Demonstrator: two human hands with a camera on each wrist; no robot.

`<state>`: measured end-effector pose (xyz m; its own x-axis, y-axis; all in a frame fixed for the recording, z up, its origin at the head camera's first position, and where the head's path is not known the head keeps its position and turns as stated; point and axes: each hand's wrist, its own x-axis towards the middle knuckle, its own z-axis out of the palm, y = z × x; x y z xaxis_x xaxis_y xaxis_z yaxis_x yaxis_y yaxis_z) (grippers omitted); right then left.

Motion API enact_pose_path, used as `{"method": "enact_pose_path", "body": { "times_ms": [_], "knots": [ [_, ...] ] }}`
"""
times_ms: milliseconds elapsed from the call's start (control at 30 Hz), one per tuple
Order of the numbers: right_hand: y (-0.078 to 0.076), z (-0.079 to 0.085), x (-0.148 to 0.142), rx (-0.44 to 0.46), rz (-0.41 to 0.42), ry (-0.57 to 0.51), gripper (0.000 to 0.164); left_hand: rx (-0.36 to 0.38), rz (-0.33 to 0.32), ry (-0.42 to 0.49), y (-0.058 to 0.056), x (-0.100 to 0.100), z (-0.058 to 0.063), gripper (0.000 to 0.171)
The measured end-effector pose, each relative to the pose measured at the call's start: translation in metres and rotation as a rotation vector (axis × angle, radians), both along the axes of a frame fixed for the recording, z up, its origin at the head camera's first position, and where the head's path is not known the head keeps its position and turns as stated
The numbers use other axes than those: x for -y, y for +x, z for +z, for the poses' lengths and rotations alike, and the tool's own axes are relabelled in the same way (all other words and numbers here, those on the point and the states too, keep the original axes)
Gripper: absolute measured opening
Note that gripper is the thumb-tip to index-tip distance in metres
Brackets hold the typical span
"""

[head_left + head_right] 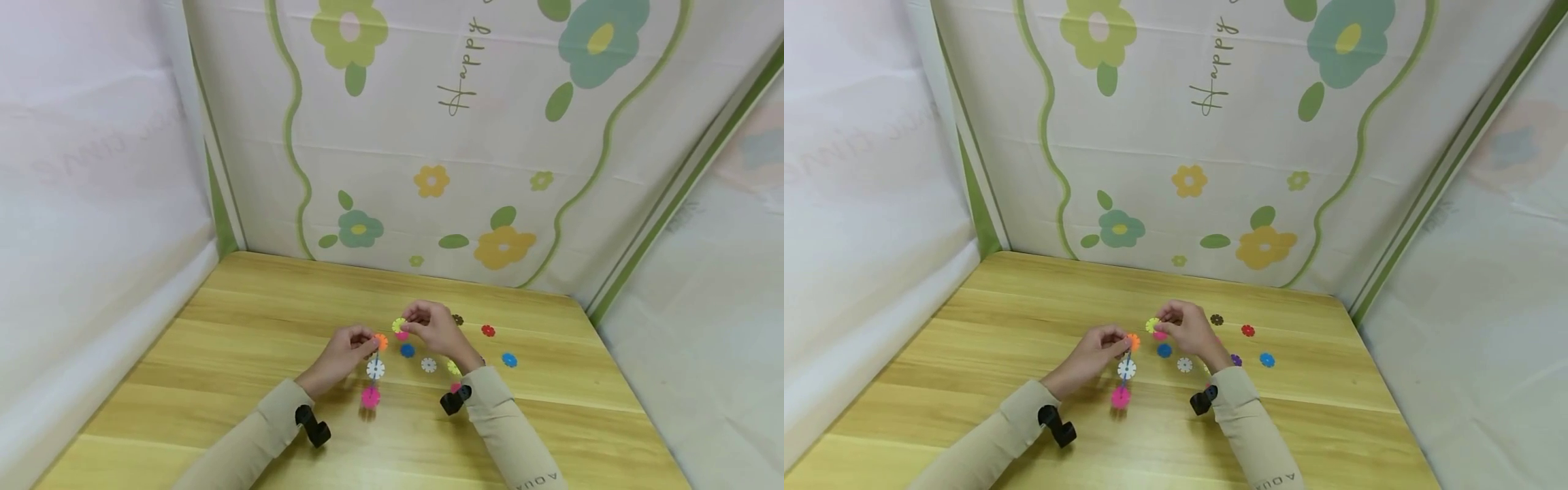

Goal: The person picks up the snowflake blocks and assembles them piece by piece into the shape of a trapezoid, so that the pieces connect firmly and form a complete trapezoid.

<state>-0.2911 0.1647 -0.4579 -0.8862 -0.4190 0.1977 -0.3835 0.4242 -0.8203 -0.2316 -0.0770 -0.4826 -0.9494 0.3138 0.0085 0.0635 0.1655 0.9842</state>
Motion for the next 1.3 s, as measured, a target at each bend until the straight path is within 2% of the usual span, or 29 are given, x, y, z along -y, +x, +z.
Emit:
{"method": "enact_pose_path", "body": {
  "times_ms": [300,533,667,767,867,933,1133,1300],
  "knots": [
    [0.014,0.000,-0.001,-0.044,0.083,-0.175,0.009,0.000,-0.013,0.024,0.001,-0.008,0.006,0.021],
    [0.019,-0.005,-0.005,-0.038,0.081,-0.194,0.007,0.006,-0.029,0.028,0.002,-0.012,0.009,0.023],
    [0.022,-0.009,-0.007,-0.006,0.090,-0.210,0.006,0.019,-0.042,0.033,0.002,-0.014,0.009,0.023],
    [0.024,-0.010,-0.008,0.002,0.101,-0.243,0.012,0.026,-0.037,0.034,0.002,-0.017,0.011,0.022],
    [0.025,-0.012,-0.007,-0.029,0.088,-0.275,0.022,0.037,-0.021,0.045,0.002,-0.020,0.013,0.020],
    [0.026,-0.013,-0.006,-0.060,0.073,-0.286,0.021,0.046,-0.014,0.056,0.001,-0.021,0.015,0.018],
    [0.029,-0.013,-0.003,-0.083,0.043,-0.244,0.002,0.062,-0.001,0.078,0.001,-0.023,0.014,0.017],
    [0.026,-0.008,-0.006,-0.072,0.084,-0.068,0.010,0.062,0.005,0.065,0.001,-0.019,0.007,0.018]
  ]
}}
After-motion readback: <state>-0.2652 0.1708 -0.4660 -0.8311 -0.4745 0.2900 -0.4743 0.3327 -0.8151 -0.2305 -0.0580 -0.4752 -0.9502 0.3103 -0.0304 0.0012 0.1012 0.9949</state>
